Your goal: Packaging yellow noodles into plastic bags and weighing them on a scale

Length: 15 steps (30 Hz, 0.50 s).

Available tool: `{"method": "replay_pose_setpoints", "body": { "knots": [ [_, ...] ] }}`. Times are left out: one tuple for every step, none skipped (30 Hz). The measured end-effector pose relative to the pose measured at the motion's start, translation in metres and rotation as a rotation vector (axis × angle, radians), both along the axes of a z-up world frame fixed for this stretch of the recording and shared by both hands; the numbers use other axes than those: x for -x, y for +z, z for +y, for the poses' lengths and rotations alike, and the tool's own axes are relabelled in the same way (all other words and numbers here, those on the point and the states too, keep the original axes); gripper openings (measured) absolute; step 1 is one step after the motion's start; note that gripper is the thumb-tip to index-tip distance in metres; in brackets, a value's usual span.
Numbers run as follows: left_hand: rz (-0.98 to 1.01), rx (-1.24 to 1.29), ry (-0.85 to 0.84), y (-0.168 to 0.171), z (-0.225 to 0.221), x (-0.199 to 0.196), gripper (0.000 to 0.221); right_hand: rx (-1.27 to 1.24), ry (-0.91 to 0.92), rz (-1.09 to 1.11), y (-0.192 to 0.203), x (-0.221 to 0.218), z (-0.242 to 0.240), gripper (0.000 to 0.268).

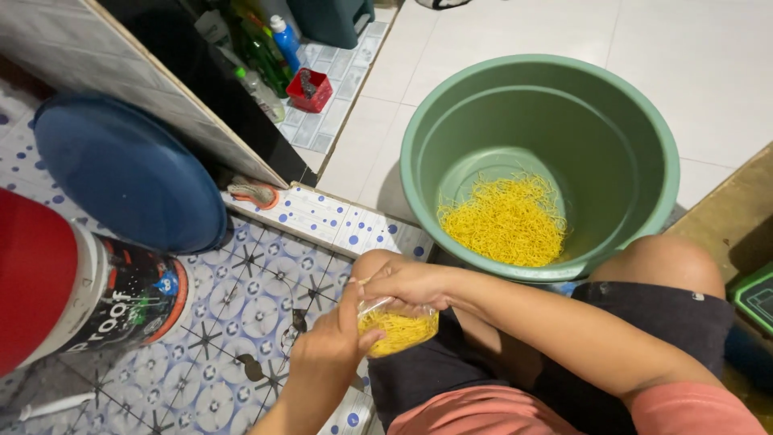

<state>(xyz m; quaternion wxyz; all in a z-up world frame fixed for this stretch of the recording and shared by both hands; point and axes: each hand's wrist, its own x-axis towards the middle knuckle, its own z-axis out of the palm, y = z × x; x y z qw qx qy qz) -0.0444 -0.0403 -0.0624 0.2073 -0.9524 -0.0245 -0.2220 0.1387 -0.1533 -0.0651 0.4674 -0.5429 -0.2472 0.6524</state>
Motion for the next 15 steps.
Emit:
{"method": "replay_pose_setpoints", "body": {
  "knots": [
    [0.035,0.006,0.001,-0.005,0.003,0.002,0.088,-0.014,-0.008,0.049,-0.003,-0.001,0.000,0.044],
    [0.070,0.012,0.003,-0.011,0.006,0.004,0.088,-0.027,-0.016,0.098,-0.006,-0.002,0.000,0.043],
    [0.070,0.011,0.000,-0.010,0.010,0.003,0.088,-0.029,-0.019,0.098,-0.005,-0.005,-0.003,0.043],
    [0.048,0.125,-0.083,-0.008,0.015,0.003,0.067,-0.115,0.041,0.010,-0.003,-0.007,-0.006,0.035],
    [0.026,0.239,-0.166,-0.008,0.019,0.002,0.050,-0.200,0.101,-0.079,-0.002,-0.010,-0.009,0.029],
    [0.025,0.237,-0.169,-0.006,0.021,0.000,0.050,-0.202,0.098,-0.080,0.018,-0.009,-0.014,0.029],
    [0.117,0.498,-0.202,-0.004,0.021,-0.001,0.033,-0.135,0.172,-0.359,0.038,-0.007,-0.019,0.025],
    [0.210,0.760,-0.235,-0.002,0.022,-0.002,0.031,-0.064,0.247,-0.637,0.058,-0.005,-0.025,0.042],
    [0.210,0.762,-0.237,0.012,0.019,-0.008,0.031,-0.061,0.246,-0.636,0.048,0.000,-0.027,0.042],
    [0.428,1.009,0.077,0.026,0.016,-0.015,0.030,-0.128,0.269,-0.917,0.038,0.004,-0.030,0.048],
    [0.644,1.231,0.408,0.040,0.014,-0.023,0.030,-0.198,0.287,-1.199,0.028,0.008,-0.031,0.055],
    [0.644,1.230,0.404,0.027,0.020,-0.025,0.030,-0.196,0.285,-1.201,0.028,0.011,-0.034,0.055],
    [0.619,1.507,0.390,0.015,0.025,-0.027,0.025,-0.157,0.299,-1.226,0.027,0.014,-0.036,0.052],
    [0.585,1.783,0.369,0.002,0.031,-0.029,0.020,-0.117,0.314,-1.251,0.026,0.016,-0.038,0.050],
    [0.586,1.782,0.369,-0.010,0.038,-0.028,0.020,-0.117,0.312,-1.250,0.021,0.016,-0.039,0.050]
  ]
}}
